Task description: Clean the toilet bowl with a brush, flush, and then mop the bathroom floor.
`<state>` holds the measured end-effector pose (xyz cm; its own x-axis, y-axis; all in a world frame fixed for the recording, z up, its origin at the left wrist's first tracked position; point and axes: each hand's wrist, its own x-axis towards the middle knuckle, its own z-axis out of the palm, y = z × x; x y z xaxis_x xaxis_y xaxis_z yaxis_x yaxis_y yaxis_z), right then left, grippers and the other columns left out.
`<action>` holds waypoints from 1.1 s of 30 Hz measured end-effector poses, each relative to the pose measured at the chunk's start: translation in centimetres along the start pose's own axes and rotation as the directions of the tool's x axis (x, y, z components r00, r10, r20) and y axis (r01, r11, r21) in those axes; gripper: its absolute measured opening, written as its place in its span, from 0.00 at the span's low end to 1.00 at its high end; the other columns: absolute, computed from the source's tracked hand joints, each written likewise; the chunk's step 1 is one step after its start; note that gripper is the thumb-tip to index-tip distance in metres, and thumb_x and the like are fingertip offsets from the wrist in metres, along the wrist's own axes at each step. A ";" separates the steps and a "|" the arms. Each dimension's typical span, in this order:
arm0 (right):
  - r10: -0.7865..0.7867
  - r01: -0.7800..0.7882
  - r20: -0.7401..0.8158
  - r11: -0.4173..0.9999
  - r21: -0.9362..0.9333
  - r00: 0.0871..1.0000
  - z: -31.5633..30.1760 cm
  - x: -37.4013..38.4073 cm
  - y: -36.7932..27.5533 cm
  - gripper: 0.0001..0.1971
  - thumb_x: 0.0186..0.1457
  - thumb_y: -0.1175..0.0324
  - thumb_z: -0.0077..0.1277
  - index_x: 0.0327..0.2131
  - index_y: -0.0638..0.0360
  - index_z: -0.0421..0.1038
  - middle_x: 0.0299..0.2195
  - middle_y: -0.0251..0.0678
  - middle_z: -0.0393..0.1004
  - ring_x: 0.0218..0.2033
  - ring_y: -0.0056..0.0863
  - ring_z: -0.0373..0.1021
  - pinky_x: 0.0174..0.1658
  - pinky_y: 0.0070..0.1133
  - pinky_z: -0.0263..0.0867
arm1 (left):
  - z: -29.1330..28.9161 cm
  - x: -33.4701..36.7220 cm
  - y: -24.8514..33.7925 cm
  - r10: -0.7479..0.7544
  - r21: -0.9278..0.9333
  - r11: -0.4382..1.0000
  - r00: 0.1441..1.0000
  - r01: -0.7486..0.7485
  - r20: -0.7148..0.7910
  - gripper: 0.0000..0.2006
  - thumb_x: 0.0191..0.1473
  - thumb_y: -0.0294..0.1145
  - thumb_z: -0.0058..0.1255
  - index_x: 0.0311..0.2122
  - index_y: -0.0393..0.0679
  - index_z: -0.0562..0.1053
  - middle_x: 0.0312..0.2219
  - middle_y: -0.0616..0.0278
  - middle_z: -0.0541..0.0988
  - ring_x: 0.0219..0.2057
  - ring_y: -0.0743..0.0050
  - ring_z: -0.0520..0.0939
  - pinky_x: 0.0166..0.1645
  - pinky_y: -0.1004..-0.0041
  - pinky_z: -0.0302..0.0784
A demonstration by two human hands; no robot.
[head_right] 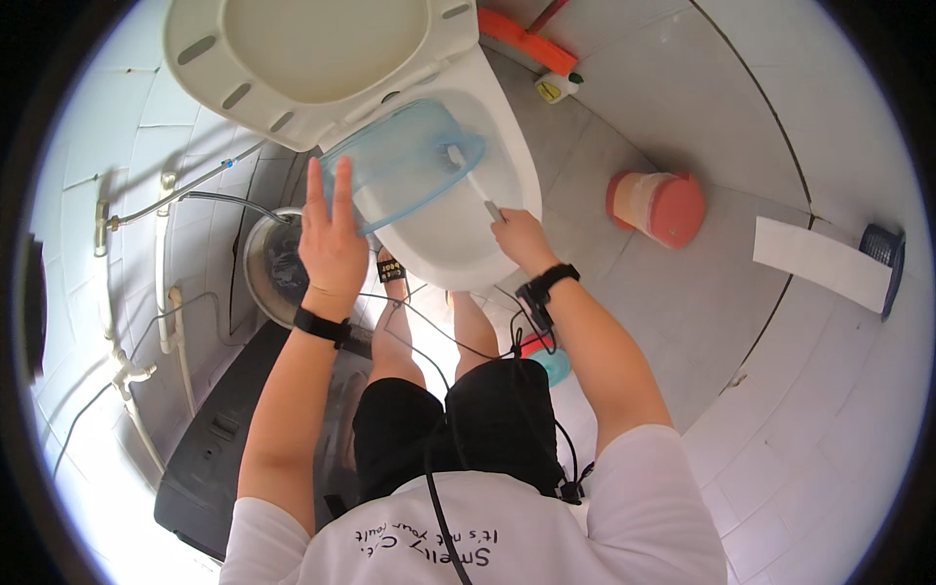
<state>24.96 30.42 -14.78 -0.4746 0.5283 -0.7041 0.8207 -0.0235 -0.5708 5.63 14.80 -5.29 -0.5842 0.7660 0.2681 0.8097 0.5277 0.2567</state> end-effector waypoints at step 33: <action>-0.040 0.075 0.074 0.823 -0.563 0.996 4.1 2.6 -0.9 0.10 0.47 0.71 0.39 0.30 0.65 0.68 0.21 0.50 0.69 0.22 0.40 0.68 0.26 0.31 0.63 | 15.2 -27.6 -27.6 -0.945 0.090 0.193 0.160 0.977 0.287 0.30 0.40 0.24 0.40 0.53 0.42 0.53 0.39 0.43 0.69 0.36 0.41 0.72 0.47 0.63 0.65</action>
<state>21.68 28.28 -17.80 -0.5294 0.4644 -0.7100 0.8190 0.4978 -0.2852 0.26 -15.35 -33.91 -0.8426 -0.2705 -0.4658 -0.4097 0.8832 0.2282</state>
